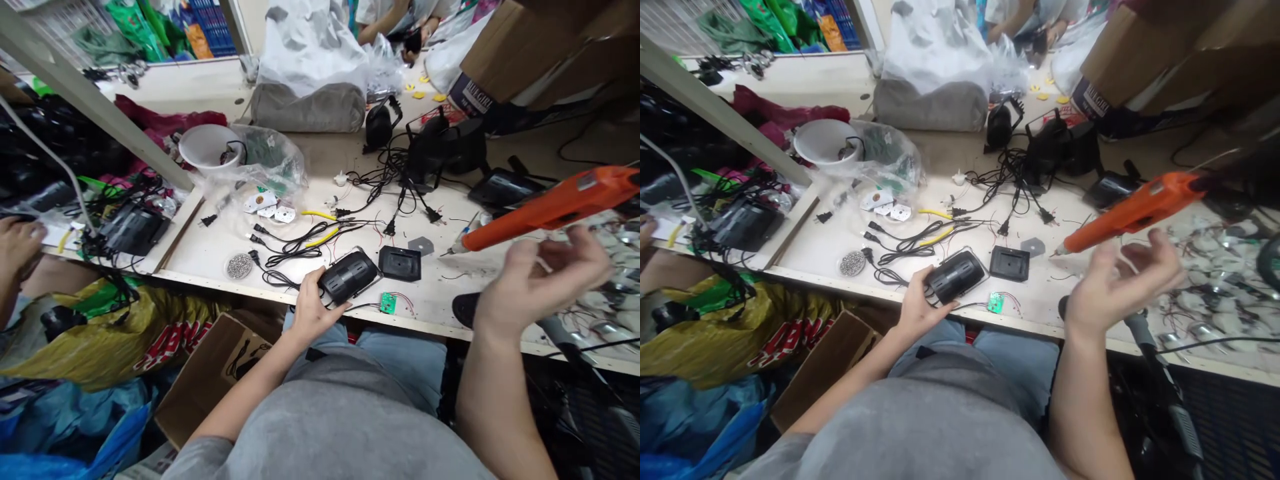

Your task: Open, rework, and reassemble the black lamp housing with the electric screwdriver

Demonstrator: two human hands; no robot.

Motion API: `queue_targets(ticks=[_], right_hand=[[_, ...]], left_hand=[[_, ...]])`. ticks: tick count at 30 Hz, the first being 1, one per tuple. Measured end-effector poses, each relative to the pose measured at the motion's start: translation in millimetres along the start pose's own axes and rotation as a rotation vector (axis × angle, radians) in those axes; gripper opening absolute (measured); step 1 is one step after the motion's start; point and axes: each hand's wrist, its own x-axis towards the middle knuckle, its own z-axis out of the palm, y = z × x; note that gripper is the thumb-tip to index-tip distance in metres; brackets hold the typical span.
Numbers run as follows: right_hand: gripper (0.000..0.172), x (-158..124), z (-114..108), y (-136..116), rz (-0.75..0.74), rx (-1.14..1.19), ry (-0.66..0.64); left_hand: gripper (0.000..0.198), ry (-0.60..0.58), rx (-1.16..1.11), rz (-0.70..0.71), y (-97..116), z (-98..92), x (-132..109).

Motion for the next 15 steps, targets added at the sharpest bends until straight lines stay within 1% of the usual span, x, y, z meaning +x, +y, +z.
queue_targets(ticks=[1, 2, 3, 4, 5, 7, 8, 11, 15], right_hand=[[0.055, -15, -1, -12, -0.064, 0.016, -0.006], [0.056, -32, 1, -26, -0.119, 0.055, -0.194], [0.063, -50, 6, -41, -0.192, 0.077, -0.382], [0.074, -66, 12, -54, -0.252, 0.081, -0.536], [0.083, -80, 18, -64, -0.286, 0.059, -0.638], [0.088, -98, 32, -76, -0.333, 0.027, -0.706], [0.088, -102, 37, -78, -0.340, 0.012, -0.716], [0.086, -101, 44, -75, -0.347, -0.007, -0.743], [0.083, -93, 44, -70, -0.356, -0.026, -0.752]], left_hand=[[0.086, 0.031, 0.010, -0.020, 0, 2.4, -1], [0.085, 0.061, 0.016, -0.030, 1, 4.6, -1], [0.084, 0.087, 0.018, -0.029, 2, 6.5, -2], [0.083, 0.105, 0.018, -0.022, 3, 7.9, -2], [0.081, 0.117, 0.015, -0.009, 3, 9.0, -2], [0.077, 0.127, 0.018, 0.020, 3, 10.2, -3], [0.075, 0.132, 0.025, 0.032, 3, 10.7, -3], [0.073, 0.149, 0.063, 0.036, 3, 12.7, -5], [0.070, 0.182, 0.089, 0.015, 4, 15.6, -7]])
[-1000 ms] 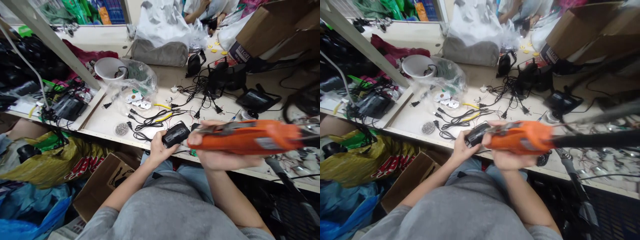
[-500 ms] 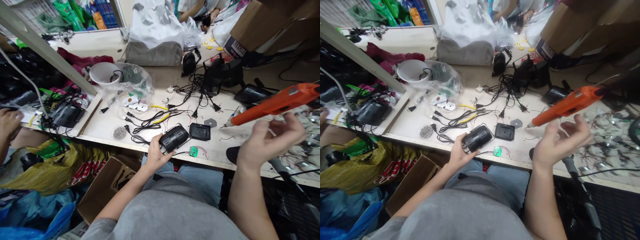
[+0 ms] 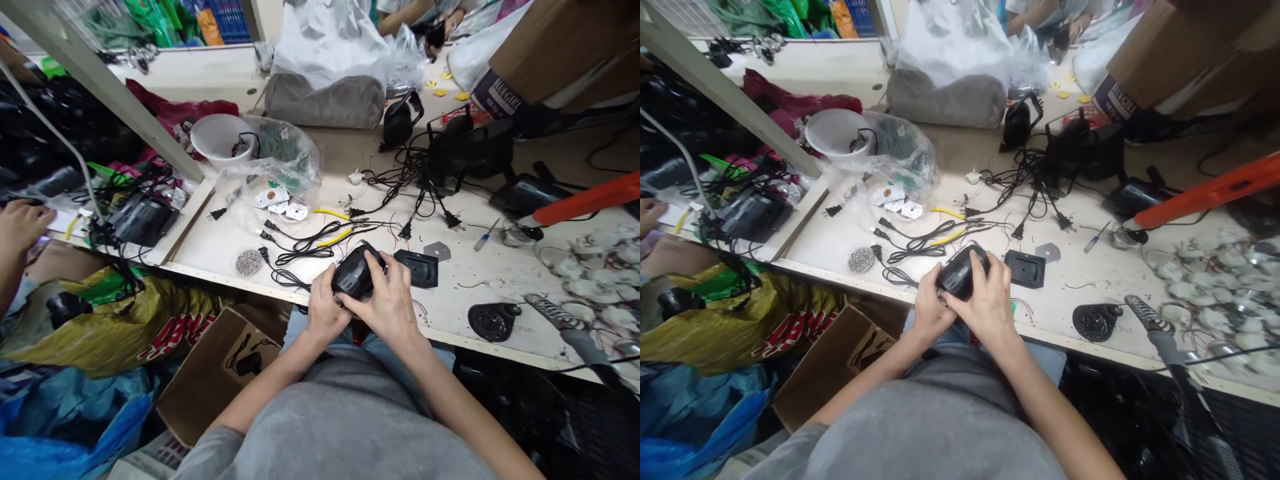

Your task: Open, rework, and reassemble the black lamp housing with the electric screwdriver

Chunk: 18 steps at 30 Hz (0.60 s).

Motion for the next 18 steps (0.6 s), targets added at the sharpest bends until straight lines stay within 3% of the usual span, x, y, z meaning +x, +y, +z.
queue_targets(ticks=[9, 12, 14, 16, 18], right_hand=[[0.079, 6, 1, 0, -0.017, -0.032, 0.031], [0.079, 7, 1, -1, -0.025, -0.029, 0.023], [0.080, 7, 1, -1, -0.022, -0.027, 0.013], [0.081, 7, 1, 0, -0.022, -0.032, 0.007], [0.081, 7, 2, 0, -0.026, -0.038, 0.010]], left_hand=[[0.076, -0.012, -0.024, -0.004, 6, 2.6, 7], [0.080, -0.033, -0.042, 0.010, 6, -9.4, 3], [0.078, -0.038, -0.027, -0.005, -4, -27.7, -12], [0.055, -0.068, 0.005, -0.067, -25, -50.5, -35], [0.015, -0.234, 0.060, -0.208, -51, -69.9, -59]])
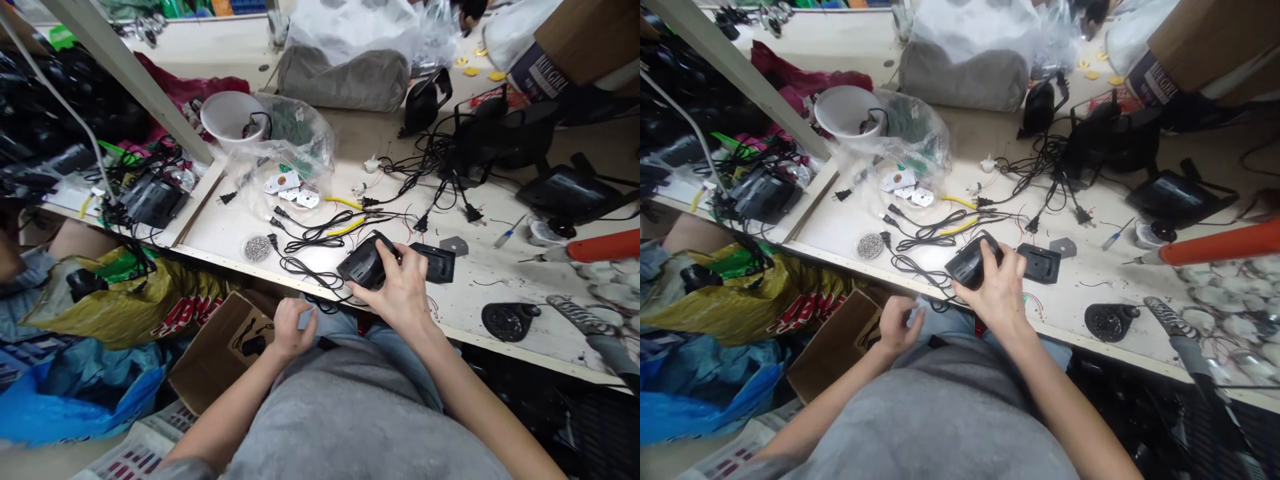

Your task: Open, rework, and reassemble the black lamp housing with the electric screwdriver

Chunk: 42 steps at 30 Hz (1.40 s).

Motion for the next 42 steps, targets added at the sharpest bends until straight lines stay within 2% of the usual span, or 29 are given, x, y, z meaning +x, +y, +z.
queue_targets(ticks=[2, 4, 8, 10, 12, 15, 16, 18, 20, 23, 25, 27, 29, 31, 33, 35, 38, 39, 42], right_hand=[[0.080, -1, 0, 1, -0.004, 0.001, 0.005], [0.079, -2, 0, 2, -0.006, 0.002, 0.007], [0.078, -4, 0, 3, -0.027, 0.002, 0.022], [0.077, -4, 0, 2, -0.043, -0.003, 0.029], [0.075, -3, 0, 2, -0.049, -0.008, 0.034], [0.074, -3, -1, 2, -0.048, -0.010, 0.034], [0.074, -3, -1, 2, -0.052, -0.010, 0.031], [0.074, -4, -1, 3, -0.059, -0.006, 0.031], [0.073, -5, -1, 3, -0.051, 0.007, 0.039], [0.073, -5, 1, 3, -0.027, 0.023, 0.035], [0.074, -4, 1, 1, -0.023, 0.016, 0.023], [0.075, -4, 2, -1, -0.023, -0.001, 0.023], [0.075, -3, 2, -3, -0.019, -0.016, 0.028], [0.074, -2, 3, -5, -0.017, -0.023, 0.036], [0.074, -2, 3, -6, -0.017, -0.024, 0.044], [0.075, -3, 4, -6, -0.009, -0.017, 0.047], [0.077, -3, 4, -6, 0.008, -0.001, 0.033], [0.077, -3, 4, -7, 0.012, 0.002, 0.027], [0.078, -2, 3, -7, 0.024, -0.007, 0.029]], left_hand=[[0.013, -0.078, 0.046, -0.091, -28, -3.1, -9], [0.026, -0.129, 0.085, -0.150, -45, 5.0, -4], [0.032, -0.251, 0.121, -0.188, -50, 30.0, 29], [0.031, -0.278, 0.141, -0.207, -46, 27.0, 35], [0.031, -0.275, 0.168, -0.232, -39, 6.6, 29], [0.035, -0.236, 0.203, -0.239, -23, -47.4, 5], [0.037, -0.201, 0.224, -0.232, -15, -67.3, -2], [0.044, -0.028, 0.328, -0.115, 4, -102.6, -5], [0.042, 0.164, 0.452, 0.064, 24, -125.8, 9], [0.037, 0.317, 0.538, 0.336, 43, -134.7, 56], [0.042, 0.288, 0.512, 0.491, 42, -129.2, 98], [0.049, 0.135, 0.480, 0.574, 36, -120.9, 136], [0.057, 0.040, 0.448, 0.570, 30, -112.8, 161], [0.061, 0.050, 0.393, 0.531, 31, -104.5, 169], [0.060, 0.093, 0.305, 0.498, 38, -92.9, 158], [0.060, 0.064, 0.203, 0.475, 49, -75.2, 134], [0.089, -0.106, 0.111, 0.403, 64, -38.0, 95], [0.096, -0.118, 0.111, 0.363, 67, -24.8, 86], [0.103, -0.011, 0.115, 0.293, 69, 9.3, 71]])
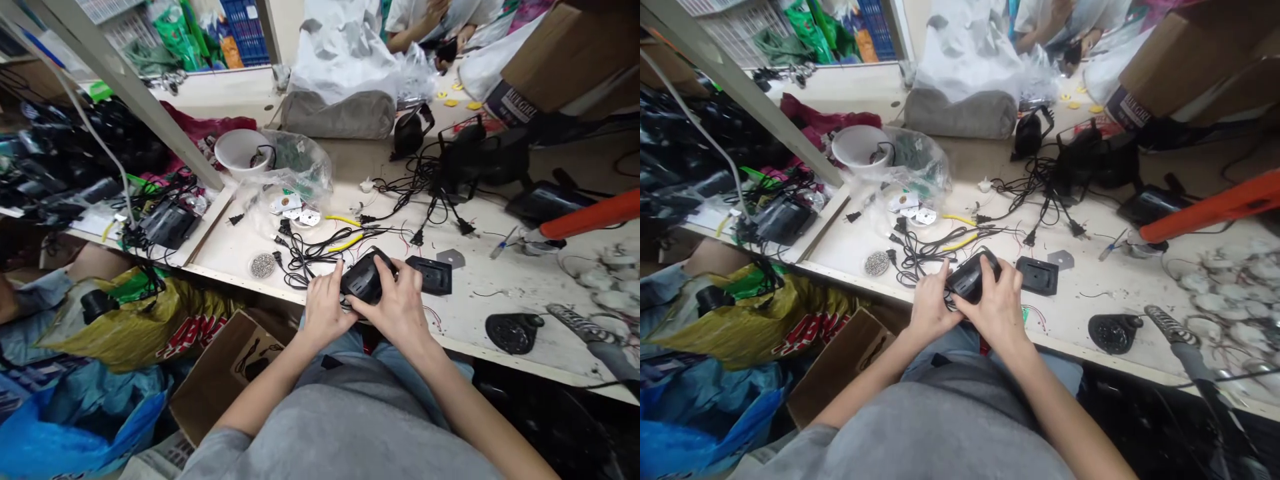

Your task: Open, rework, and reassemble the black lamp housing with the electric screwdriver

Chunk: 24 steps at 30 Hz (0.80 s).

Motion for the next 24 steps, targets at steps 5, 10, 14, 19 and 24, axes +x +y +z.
queue_targets(ticks=[5, 10, 14, 19, 24], right_hand=[[0.078, 2, -1, 1, 0.013, -0.028, -0.002], [0.077, 4, -1, -1, 0.042, -0.001, 0.009], [0.077, 3, -1, -4, 0.042, -0.005, 0.014], [0.079, 7, -1, -2, 0.046, 0.010, -0.008], [0.083, 15, -1, 2, 0.087, 0.020, -0.059]], left_hand=[[0.103, 0.178, -0.035, 0.008, 0, 25.5, 0], [0.096, 0.233, -0.017, -0.041, 0, 31.0, -1], [0.092, 0.240, -0.019, -0.063, 0, 32.5, 0], [0.086, 0.270, -0.025, -0.049, 0, 33.4, 1], [0.077, 0.276, -0.073, -0.097, 2, 34.4, 1]])
